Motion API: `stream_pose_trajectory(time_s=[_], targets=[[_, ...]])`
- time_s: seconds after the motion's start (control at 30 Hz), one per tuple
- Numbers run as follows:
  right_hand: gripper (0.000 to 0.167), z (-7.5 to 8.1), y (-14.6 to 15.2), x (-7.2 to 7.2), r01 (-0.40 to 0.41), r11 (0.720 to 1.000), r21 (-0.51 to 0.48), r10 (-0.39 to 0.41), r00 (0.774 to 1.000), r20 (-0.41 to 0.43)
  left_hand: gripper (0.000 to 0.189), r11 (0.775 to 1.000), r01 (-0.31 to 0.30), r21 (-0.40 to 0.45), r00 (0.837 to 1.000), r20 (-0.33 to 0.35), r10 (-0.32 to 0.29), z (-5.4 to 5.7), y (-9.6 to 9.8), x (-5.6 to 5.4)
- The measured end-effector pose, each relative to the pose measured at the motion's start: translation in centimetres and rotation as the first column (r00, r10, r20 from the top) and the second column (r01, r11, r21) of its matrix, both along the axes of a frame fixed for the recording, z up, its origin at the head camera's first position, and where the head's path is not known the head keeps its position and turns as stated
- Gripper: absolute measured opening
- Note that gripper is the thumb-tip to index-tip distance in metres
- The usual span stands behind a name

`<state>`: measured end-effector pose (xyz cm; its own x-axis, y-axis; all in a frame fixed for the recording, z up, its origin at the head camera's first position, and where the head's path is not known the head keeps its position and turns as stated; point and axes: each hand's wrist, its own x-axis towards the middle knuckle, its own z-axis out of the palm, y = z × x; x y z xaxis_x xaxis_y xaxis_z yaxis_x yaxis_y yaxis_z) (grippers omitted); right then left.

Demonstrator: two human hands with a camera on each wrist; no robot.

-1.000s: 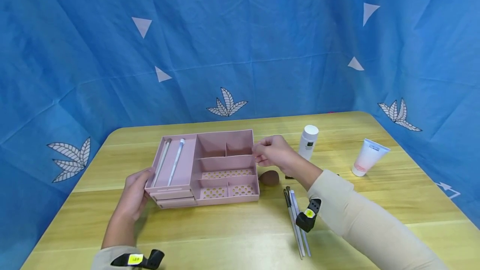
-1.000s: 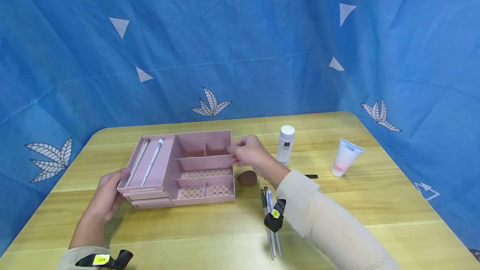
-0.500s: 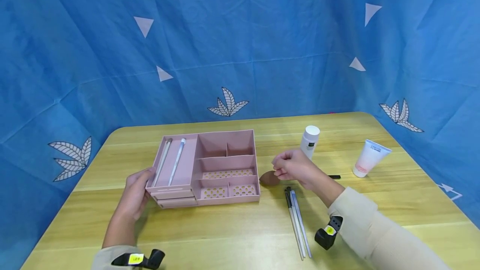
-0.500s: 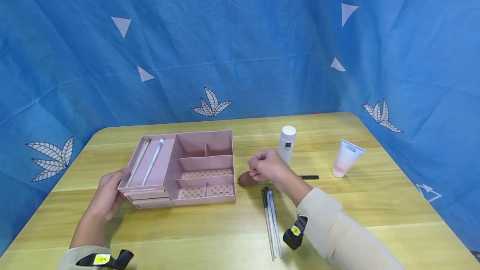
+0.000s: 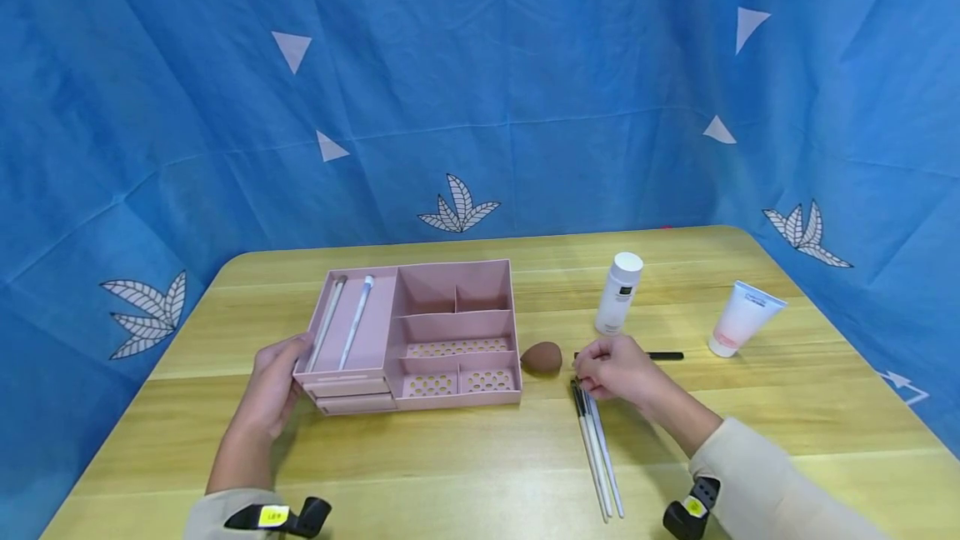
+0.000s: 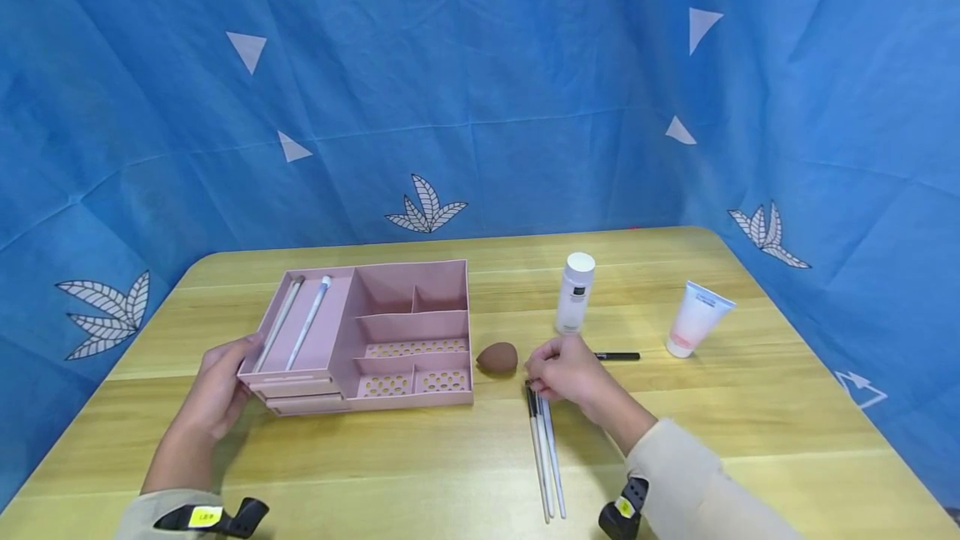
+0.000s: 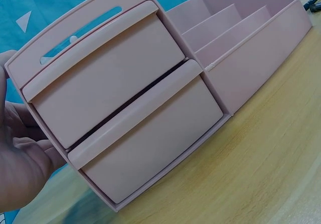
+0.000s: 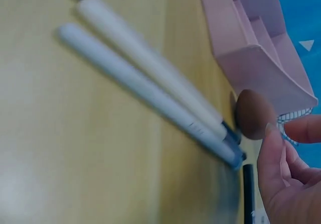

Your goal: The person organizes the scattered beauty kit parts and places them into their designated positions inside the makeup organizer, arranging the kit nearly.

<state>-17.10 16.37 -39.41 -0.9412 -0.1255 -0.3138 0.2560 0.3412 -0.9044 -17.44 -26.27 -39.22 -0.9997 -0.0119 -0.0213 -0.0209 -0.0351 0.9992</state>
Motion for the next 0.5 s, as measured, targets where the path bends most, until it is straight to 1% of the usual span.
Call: stream_pose_trajectory(time_s=[0.27, 0.5], targets=[[0.011, -0.9, 0.9, 1.9, -0.013, 0.994, 0.110, 0.014, 1.000, -0.006, 0.027, 1.000, 0.013, -0.009, 1.000, -0.001, -0.013, 0.0, -0.1, -0.1], [0.008, -1.1, 1.4, 3.0, -0.006, 0.987, 0.161, 0.006, 1.000, 0.005, 0.027, 1.000, 0.016, 0.004, 1.000, -0.014, -0.016, 0.0, 0.0, 0.1]])
